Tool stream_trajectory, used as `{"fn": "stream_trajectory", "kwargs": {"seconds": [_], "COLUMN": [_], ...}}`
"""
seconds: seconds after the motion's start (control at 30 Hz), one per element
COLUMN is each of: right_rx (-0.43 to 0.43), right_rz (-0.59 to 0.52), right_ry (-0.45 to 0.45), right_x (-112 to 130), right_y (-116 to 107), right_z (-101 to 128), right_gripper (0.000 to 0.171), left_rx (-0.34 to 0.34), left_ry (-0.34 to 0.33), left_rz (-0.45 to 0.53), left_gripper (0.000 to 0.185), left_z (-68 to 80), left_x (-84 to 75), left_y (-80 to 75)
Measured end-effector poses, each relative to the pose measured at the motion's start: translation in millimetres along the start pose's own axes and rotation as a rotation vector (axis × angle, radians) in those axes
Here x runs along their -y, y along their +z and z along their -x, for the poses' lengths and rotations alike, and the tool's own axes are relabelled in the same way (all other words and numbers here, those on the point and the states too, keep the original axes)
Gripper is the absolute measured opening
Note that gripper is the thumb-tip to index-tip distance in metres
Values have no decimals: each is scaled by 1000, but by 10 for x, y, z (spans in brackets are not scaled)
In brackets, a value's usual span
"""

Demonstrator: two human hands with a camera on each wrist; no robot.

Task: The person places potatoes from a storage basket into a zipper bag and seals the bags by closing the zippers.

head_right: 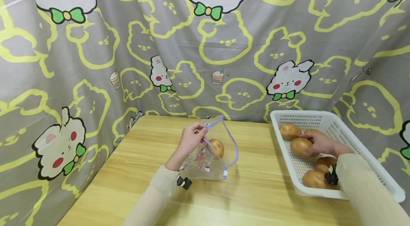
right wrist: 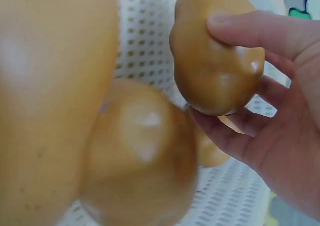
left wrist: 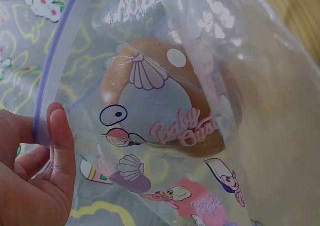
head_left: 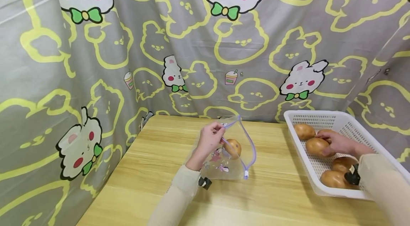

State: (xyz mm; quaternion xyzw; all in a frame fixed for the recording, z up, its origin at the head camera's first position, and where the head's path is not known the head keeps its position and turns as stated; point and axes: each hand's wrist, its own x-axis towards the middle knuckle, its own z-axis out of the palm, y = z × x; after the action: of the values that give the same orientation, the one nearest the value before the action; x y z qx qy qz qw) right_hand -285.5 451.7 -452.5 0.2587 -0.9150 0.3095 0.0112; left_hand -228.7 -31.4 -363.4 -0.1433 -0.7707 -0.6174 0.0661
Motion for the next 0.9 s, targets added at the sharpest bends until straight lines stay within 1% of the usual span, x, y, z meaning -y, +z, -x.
{"fn": "stream_trajectory", "kwargs": {"seconds": [0.1, 0.17, 0.37, 0.47, 0.53, 0.63, 0.7, 0.8, 0.9], "right_rx": [44, 60, 35, 38, 18, -9, -32, -22, -6], "right_rz": [22, 30, 23, 32, 68, 84, 105, 115, 86], "right_ry": [59, 77, 28, 28, 35, 17, 0, -24, -35], "right_x": [126, 205, 400, 532, 640, 814, 931, 1118, 1305], "right_y": [-62, -104, -202, -256, -294, -335, -335, -312, -268], "right_z": [-18, -28, -53, -72, -85, -123, -156, -211, -261], "right_gripper": [63, 67, 69, 70, 69, 69, 68, 68, 69], "left_rx": [-7, -7, -6, 0, 3, 6, 7, 10, 13], "left_ry": [-2, -1, 16, 17, 13, 13, 13, 14, 15], "left_rz": [-1, 7, 33, 40, 42, 43, 43, 39, 41], "left_gripper": [11, 11, 11, 12, 12, 11, 11, 12, 13], "left_z": [-1, -2, -15, -23, -28, -38, -42, -45, -47], "left_x": [11, 21, 51, 58, 54, 55, 57, 64, 64], "left_y": [7, 10, 17, 20, 22, 26, 28, 32, 38]}}
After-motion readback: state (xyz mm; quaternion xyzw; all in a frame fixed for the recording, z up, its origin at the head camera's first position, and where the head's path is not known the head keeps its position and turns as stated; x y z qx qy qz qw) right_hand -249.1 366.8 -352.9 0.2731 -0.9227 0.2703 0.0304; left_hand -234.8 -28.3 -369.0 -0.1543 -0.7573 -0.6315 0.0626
